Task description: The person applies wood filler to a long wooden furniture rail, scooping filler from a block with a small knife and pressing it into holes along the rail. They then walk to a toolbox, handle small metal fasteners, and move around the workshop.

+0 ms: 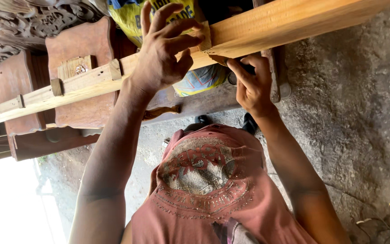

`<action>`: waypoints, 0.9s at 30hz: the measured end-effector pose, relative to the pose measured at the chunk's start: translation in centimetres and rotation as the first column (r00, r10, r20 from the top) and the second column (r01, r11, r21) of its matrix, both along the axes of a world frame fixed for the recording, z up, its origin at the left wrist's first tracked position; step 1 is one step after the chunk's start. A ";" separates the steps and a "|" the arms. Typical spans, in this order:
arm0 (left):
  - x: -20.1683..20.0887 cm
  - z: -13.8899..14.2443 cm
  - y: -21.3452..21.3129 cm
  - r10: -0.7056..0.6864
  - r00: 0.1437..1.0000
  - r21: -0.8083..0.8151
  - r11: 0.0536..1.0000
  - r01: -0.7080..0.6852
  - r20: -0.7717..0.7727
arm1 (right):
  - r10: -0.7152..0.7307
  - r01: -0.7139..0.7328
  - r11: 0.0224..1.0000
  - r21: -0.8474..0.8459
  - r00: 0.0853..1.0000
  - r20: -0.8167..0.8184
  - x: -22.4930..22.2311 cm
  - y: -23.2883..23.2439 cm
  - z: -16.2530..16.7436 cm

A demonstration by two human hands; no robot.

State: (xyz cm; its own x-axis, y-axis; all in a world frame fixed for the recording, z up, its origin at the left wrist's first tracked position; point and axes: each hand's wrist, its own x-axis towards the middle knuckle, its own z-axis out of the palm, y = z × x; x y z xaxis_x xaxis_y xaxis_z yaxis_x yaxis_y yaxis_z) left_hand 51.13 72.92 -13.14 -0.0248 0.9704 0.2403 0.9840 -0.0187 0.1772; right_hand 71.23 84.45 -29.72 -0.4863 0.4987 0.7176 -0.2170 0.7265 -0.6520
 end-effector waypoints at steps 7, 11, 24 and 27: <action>-0.6 -0.8 -0.4 -0.026 0.999 0.050 0.998 0.024 0.029 | -0.040 0.011 0.971 0.239 0.993 0.114 0.2 1.5 2.1; -0.3 -0.9 -0.1 -0.021 1.000 0.092 0.996 0.020 0.016 | -0.032 0.012 0.984 0.180 0.994 0.109 1.2 1.2 2.9; 1.4 1.5 -8.9 0.234 0.935 0.464 0.819 -0.338 0.267 | -0.170 0.167 0.985 0.030 0.963 0.212 5.9 -1.8 6.4; 0.8 2.0 -13.7 0.312 0.910 0.512 0.753 -0.413 0.275 | -0.139 0.119 0.988 0.096 0.960 0.243 4.3 -3.4 9.5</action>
State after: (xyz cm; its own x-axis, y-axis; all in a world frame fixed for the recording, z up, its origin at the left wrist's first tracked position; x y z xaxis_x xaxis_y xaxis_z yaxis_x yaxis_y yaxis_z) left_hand 51.96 59.27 -11.18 -0.4346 0.5842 0.6855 0.8943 0.1900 0.4051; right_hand 75.51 81.08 -20.25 -0.5893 0.5155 0.6221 0.0437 0.7892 -0.6126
